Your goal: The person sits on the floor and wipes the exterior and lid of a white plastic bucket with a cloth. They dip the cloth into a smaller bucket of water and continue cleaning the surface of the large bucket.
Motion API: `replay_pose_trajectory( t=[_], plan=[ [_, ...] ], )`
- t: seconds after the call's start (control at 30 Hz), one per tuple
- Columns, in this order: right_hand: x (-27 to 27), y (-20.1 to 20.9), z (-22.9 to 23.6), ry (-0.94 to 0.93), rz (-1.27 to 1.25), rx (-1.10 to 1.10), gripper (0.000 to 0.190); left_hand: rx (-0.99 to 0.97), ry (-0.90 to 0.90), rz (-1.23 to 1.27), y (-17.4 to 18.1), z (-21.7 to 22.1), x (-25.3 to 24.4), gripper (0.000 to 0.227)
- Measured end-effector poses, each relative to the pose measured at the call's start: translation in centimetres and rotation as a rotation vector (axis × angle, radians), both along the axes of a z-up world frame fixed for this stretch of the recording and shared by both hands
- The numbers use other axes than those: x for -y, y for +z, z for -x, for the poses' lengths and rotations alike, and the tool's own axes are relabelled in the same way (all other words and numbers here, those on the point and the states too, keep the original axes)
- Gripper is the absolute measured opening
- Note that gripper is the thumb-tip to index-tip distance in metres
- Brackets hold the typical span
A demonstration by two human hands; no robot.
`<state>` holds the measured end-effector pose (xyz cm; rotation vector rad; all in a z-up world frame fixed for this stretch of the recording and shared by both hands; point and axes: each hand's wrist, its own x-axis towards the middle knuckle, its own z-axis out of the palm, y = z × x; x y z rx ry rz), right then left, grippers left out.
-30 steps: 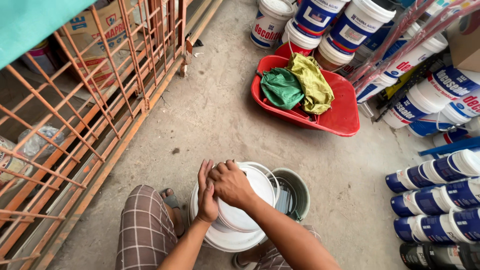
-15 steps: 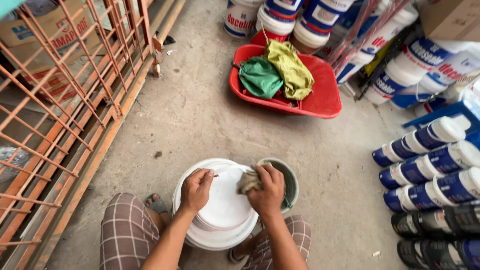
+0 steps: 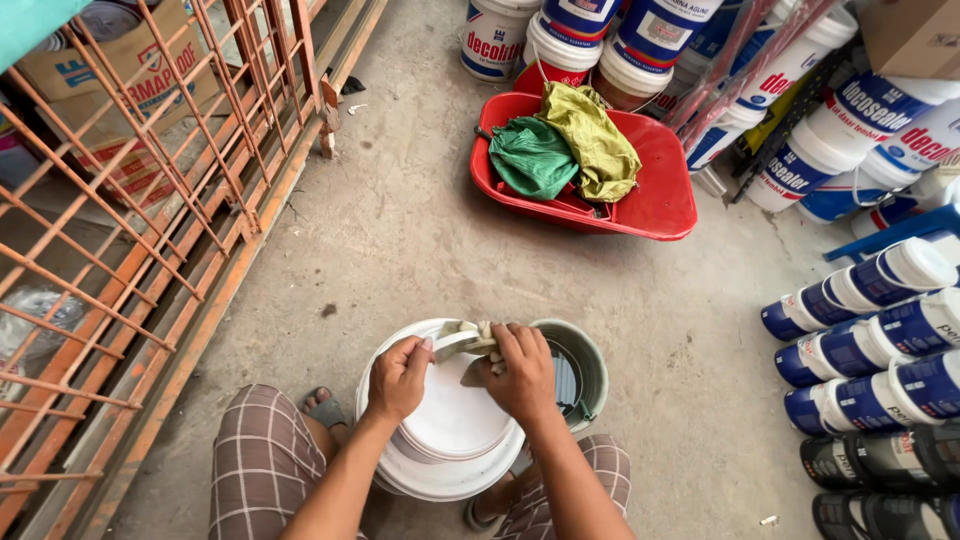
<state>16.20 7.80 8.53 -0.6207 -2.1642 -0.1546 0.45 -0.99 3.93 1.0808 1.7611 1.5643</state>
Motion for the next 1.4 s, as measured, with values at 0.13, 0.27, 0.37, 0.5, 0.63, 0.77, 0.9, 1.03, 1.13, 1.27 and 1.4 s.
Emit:
replay_pose_trajectory(
  t=[0.13, 0.27, 0.37, 0.5, 0.63, 0.77, 0.9, 1.03, 1.13, 1.27, 1.4],
  plan=[
    [1.4, 1.9, 3.4, 0.193, -0.102, 0.036, 0.030, -0.086, -0.015, 0.077, -0.6, -0.1, -0.4, 0.028],
    [1.4, 2.2, 5.1, 0.203, -0.176, 0.169, 0.013, 0.144, -0.044, -0.120, -4.4, 0.6, -0.7, 0.029],
    [0.4, -0.3, 3.5, 0.125, -0.138, 0.143, 0.016, 0.175, -0.055, -0.161, -3.5, 0.2, -0.3, 0.029],
    [-1.0, -3.4, 0.1, -0.245, -0.049, 0.044, 0.025, 0.153, -0.062, -0.162, -0.6, -0.5, 0.6, 0.030],
    [2.3, 1.2, 4.2, -0.096, -0.222, -0.024, 0.027, 0.186, -0.064, -0.198, -1.5, 0.4, -0.8, 0.031],
    [3.8, 2.7, 6.3, 0.157, -0.201, 0.110, 0.023, 0.255, -0.061, -0.243, 1.2, 0.2, -0.2, 0.031],
    [2.3, 1.1, 4.3, 0.090, -0.234, 0.031, 0.020, 0.127, -0.107, -0.258, -1.5, 0.1, 0.0, 0.035],
    [0.7, -2.3, 1.9, 0.031, -0.143, -0.030, 0.019, 0.145, -0.080, -0.241, -1.6, 0.0, 0.6, 0.035],
    [-0.9, -3.8, -0.4, -0.091, -0.081, -0.024, 0.021, 0.118, -0.048, -0.216, -1.7, -0.1, 0.4, 0.035],
    [0.6, -3.0, -1.3, -0.278, 0.081, -0.117, 0.024, 0.150, 0.047, -0.160, -1.4, -0.2, -0.2, 0.031],
    [3.0, -4.2, -2.6, -0.440, -0.008, -0.282, 0.041, -0.277, 0.261, -0.214, -0.2, -0.3, -0.8, 0.030]
  ],
)
